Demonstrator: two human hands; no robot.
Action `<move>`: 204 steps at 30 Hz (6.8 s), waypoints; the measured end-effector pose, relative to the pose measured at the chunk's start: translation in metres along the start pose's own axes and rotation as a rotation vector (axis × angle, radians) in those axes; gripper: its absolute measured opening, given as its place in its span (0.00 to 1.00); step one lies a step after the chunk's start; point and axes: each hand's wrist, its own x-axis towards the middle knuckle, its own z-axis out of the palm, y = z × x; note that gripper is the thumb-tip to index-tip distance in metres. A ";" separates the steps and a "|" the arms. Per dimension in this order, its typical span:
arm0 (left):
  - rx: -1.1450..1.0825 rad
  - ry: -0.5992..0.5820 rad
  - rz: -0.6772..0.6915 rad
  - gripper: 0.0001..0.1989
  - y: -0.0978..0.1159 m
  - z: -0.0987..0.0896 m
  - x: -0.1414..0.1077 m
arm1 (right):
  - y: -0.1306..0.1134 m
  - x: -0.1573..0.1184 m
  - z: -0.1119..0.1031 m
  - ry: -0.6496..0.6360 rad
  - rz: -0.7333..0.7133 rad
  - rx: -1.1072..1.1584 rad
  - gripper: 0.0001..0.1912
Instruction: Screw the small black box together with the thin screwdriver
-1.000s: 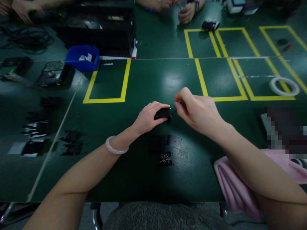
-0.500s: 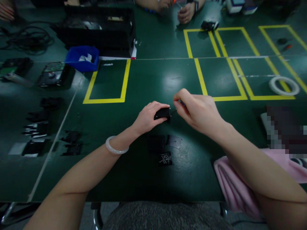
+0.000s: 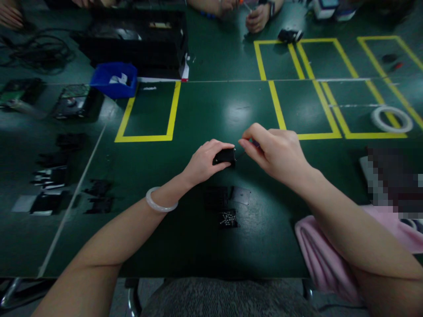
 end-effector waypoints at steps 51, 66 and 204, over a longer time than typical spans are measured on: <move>-0.013 0.000 0.030 0.20 -0.003 -0.001 0.000 | -0.001 0.000 0.000 -0.030 0.009 0.039 0.14; -0.015 0.029 0.067 0.20 -0.005 0.001 -0.001 | -0.001 0.000 0.000 -0.017 -0.018 0.022 0.14; -0.004 0.011 0.042 0.21 -0.002 -0.001 -0.003 | -0.001 -0.002 -0.001 -0.026 -0.034 -0.010 0.14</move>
